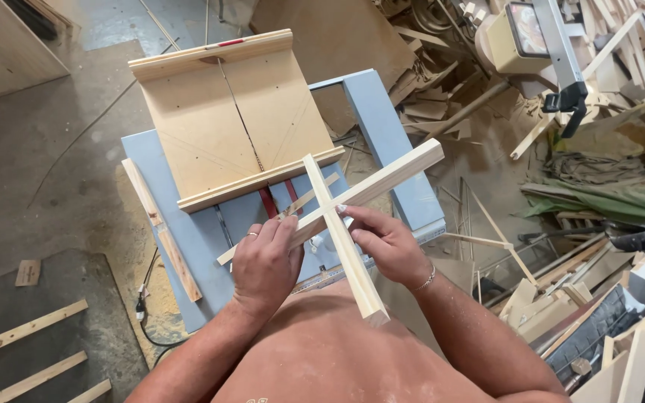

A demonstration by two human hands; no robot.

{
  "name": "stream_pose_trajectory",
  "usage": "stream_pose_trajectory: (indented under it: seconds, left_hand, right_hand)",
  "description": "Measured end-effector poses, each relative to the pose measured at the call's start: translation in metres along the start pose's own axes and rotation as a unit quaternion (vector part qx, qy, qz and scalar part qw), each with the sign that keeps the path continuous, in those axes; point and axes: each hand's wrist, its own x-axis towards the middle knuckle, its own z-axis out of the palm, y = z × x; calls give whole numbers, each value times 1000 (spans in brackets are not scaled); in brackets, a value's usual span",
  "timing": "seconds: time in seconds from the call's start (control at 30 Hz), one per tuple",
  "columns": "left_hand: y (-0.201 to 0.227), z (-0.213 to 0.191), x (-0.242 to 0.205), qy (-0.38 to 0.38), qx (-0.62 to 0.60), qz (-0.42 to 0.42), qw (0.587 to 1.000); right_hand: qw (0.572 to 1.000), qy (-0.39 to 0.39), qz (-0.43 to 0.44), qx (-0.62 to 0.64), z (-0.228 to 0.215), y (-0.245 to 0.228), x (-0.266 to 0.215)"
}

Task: The person applies wood glue to the ends of small wooden sticks and joins them to form a cross-shaped frame. They repeat the process to assemble a second cross, then place both assembled pieces on a wooden board.

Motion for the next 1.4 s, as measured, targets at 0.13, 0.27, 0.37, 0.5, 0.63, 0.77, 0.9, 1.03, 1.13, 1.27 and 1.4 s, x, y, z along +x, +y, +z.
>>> stream_pose_trajectory:
  seconds: [0.13,0.27,0.37,0.5,0.63,0.77,0.9,1.03,1.13,1.27,1.4]
  left_hand:
    - [0,1,-2,-14,-23,-5,1000]
    - [2,2,-9,-67,-72,-57,993]
    - [3,10,-17,-167,-157,-157,961]
    - [8,-8,7,-347,-234,-303,857]
    - [11,-11,18,-390,-237,-325,828]
    - [13,-7,14,-373,-225,-262,861]
    - [15,-6,11,-358,-220,-242,875]
    - [18,-16,20,-349,-243,-260,867]
    - [22,-20,24,-422,-286,-328,795]
    - [13,-2,7,-407,-357,-384,748]
    - [3,7,3,-375,-396,-397,739]
  right_hand:
    - [1000,-7,6,24,0,3,1]
    - [993,-25,92,73,-12,14,-12]
    - [982,-53,182,21,-21,-1,-8]
    - [960,-82,219,-157,-13,-10,-9]
    - [937,-59,66,-338,7,-11,-17]
    - [855,-40,-117,-504,19,-5,-13]
    - [826,-42,-92,-555,21,-5,-3]
    - [846,-39,-73,-527,12,2,-7]
    - [878,-52,-10,-475,2,11,-11]
    - [873,22,-27,-487,3,13,-17]
    - [865,36,-104,-490,10,27,-25]
